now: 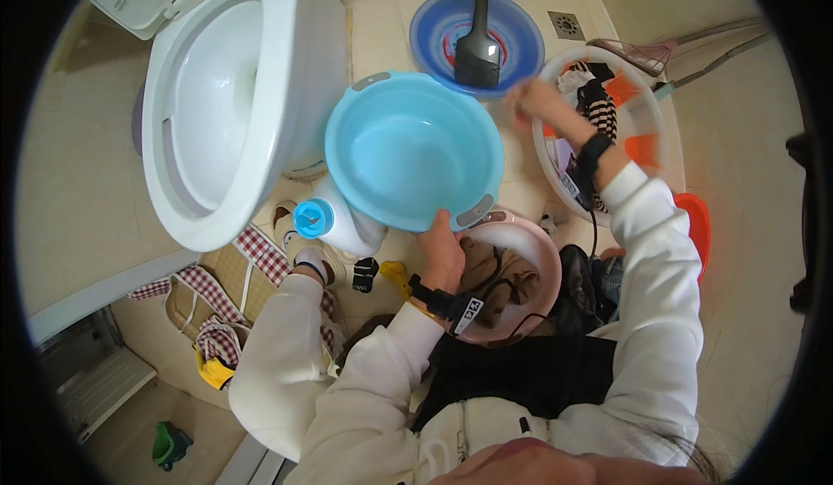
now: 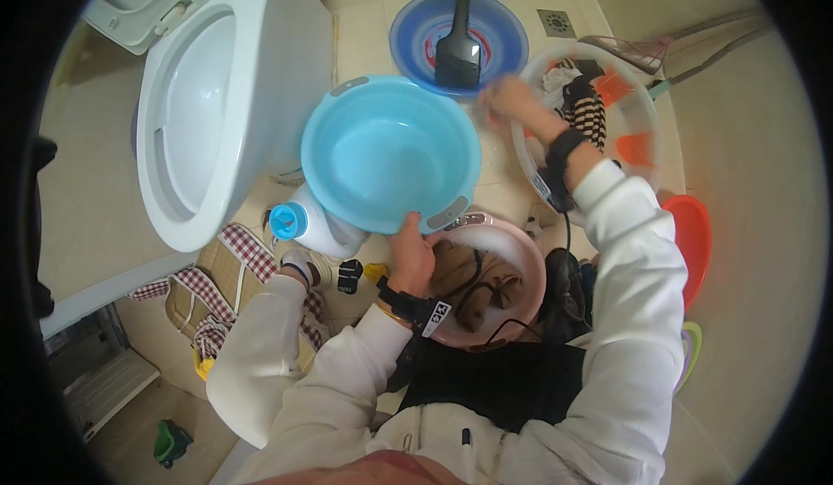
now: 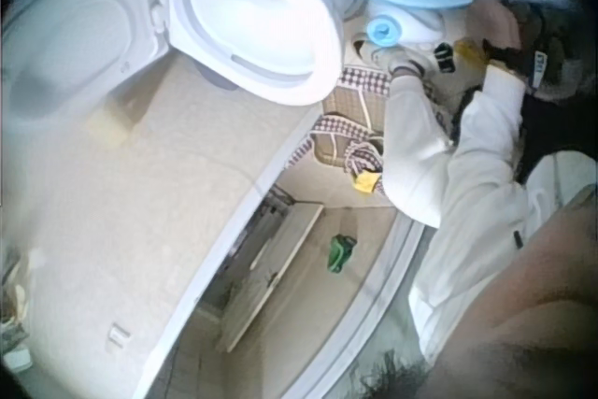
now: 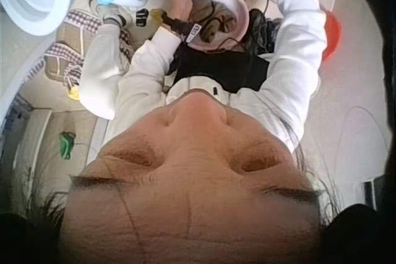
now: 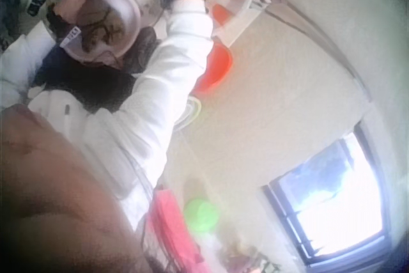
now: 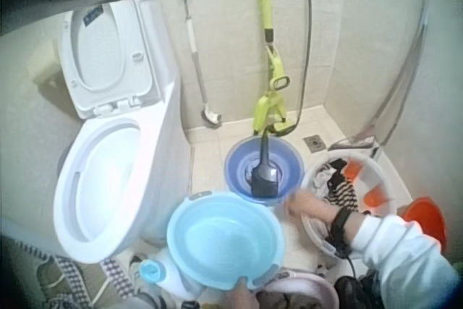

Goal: The person sits on the bathroom floor and hand-washes several garments in a pink basin. They pour water from a blue basin, scrub and rinse a striped shirt, then a pair of jeans, and finally a dark garment, wringing each item and placing it into a white basin.

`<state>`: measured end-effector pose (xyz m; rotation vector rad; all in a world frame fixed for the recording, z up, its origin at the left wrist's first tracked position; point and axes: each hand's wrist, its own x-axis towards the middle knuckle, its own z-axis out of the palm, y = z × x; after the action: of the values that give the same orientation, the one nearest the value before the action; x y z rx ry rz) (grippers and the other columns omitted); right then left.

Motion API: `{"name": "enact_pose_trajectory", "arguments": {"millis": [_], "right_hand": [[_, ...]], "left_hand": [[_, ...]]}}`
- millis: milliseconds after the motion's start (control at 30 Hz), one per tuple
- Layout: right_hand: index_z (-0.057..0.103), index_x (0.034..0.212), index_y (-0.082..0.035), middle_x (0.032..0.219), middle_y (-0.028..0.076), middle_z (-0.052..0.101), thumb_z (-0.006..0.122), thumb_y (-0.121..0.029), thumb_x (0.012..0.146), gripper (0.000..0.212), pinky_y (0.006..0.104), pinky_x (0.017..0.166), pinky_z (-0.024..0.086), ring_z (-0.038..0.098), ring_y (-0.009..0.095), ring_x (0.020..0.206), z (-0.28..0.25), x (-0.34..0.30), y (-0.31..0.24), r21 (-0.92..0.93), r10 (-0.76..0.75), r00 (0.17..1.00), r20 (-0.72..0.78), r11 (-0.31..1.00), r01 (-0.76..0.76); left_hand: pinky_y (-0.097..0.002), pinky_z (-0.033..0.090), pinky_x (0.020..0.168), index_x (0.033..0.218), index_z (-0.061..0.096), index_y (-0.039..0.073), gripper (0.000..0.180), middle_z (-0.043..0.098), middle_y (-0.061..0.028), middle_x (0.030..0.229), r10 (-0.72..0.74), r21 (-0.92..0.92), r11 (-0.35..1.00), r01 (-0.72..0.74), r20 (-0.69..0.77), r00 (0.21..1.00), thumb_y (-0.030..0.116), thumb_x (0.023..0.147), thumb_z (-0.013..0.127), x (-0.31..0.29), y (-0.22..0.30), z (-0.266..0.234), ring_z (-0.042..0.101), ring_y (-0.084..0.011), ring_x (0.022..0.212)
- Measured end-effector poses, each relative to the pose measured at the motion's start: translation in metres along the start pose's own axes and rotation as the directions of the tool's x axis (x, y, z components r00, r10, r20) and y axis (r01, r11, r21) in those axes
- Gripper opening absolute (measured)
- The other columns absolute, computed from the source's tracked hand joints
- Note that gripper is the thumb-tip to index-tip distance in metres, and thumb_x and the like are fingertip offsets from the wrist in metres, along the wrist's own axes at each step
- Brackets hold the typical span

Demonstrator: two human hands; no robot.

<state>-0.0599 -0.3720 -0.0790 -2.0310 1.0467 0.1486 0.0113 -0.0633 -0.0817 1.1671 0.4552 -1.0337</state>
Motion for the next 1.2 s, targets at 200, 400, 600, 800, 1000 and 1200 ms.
{"name": "enact_pose_trajectory", "arguments": {"millis": [200, 400, 600, 800, 1000, 1200], "right_hand": [[0.042, 0.138, -0.033, 0.138, 0.017, 0.046, 0.061, -0.050, 0.086, 0.058, 0.0470, 0.102, 0.035, 0.044, 0.038, 0.125, 0.020, 0.106, -0.018, -0.182, 0.023, 0.918, -0.396, 0.978, -0.103], [0.045, 0.136, -0.041, 0.141, 0.018, 0.044, 0.047, -0.064, 0.087, 0.054, 0.0560, 0.104, 0.025, 0.037, 0.045, 0.128, 0.023, 0.160, -0.021, -0.238, 0.139, 0.930, -0.339, 0.944, -0.228], [0.061, 0.118, -0.036, 0.128, 0.012, 0.057, 0.049, -0.063, 0.087, 0.042, 0.0550, 0.101, 0.025, 0.041, 0.040, 0.125, 0.027, 0.183, -0.023, -0.305, 0.202, 0.907, -0.369, 0.896, -0.324], [0.069, 0.093, -0.025, 0.091, 0.005, 0.069, 0.061, -0.036, 0.087, 0.015, 0.0439, 0.089, 0.037, 0.057, 0.029, 0.098, 0.004, 0.169, -0.009, 0.004, 0.188, 0.831, -0.524, 0.976, -0.218], [0.064, 0.086, -0.011, 0.087, 0.000, 0.061, 0.068, -0.011, 0.083, 0.004, 0.0259, 0.072, 0.045, 0.055, 0.012, 0.079, 0.026, 0.066, -0.032, 0.681, 0.039, 0.966, -0.256, 0.717, 0.151], [0.063, 0.097, -0.011, 0.086, -0.001, 0.056, 0.062, -0.003, 0.089, 0.012, 0.0218, 0.072, 0.042, 0.052, 0.009, 0.080, 0.115, -0.014, -0.055, 0.708, 0.090, 0.995, -0.045, 0.705, -0.031]], "left_hand": [[-0.0381, 0.047, 0.079, 0.118, 0.047, 0.009, 0.032, 0.050, -0.0053, 0.113, -0.105, -0.001, 0.994, 0.105, -0.059, 0.993, 0.010, 0.087, 0.054, -0.015, 0.000, 0.009, 0.051, -0.0198, 0.103], [-0.0305, 0.046, 0.073, 0.111, 0.049, 0.008, 0.023, 0.053, -0.0042, 0.107, -0.241, -0.066, 0.970, 0.234, -0.133, 0.962, 0.011, 0.089, 0.053, -0.018, 0.000, 0.013, 0.053, -0.0151, 0.093], [-0.0313, 0.048, 0.075, 0.112, 0.048, 0.005, 0.023, 0.052, -0.0043, 0.107, -0.152, -0.148, 0.979, 0.138, -0.087, 0.985, 0.007, 0.089, 0.052, -0.016, -0.008, 0.012, 0.053, -0.0171, 0.094], [-0.0316, 0.048, 0.072, 0.113, 0.047, 0.005, 0.024, 0.052, -0.0045, 0.103, -0.152, -0.114, 0.984, 0.138, -0.126, 0.980, 0.008, 0.089, 0.052, -0.019, -0.013, 0.016, 0.053, -0.0169, 0.091], [-0.0322, 0.045, 0.087, 0.117, 0.047, 0.009, 0.028, 0.051, -0.0025, 0.116, -0.187, -0.066, 0.980, 0.188, 0.023, 0.982, 0.013, 0.091, 0.055, -0.021, -0.015, 0.013, 0.052, -0.0157, 0.104], [-0.0361, 0.039, 0.099, 0.123, 0.047, 0.011, 0.031, 0.050, -0.0024, 0.124, -0.112, -0.138, 0.983, 0.125, 0.099, 0.989, 0.015, 0.094, 0.056, -0.031, -0.011, 0.016, 0.048, -0.0167, 0.115]]}}
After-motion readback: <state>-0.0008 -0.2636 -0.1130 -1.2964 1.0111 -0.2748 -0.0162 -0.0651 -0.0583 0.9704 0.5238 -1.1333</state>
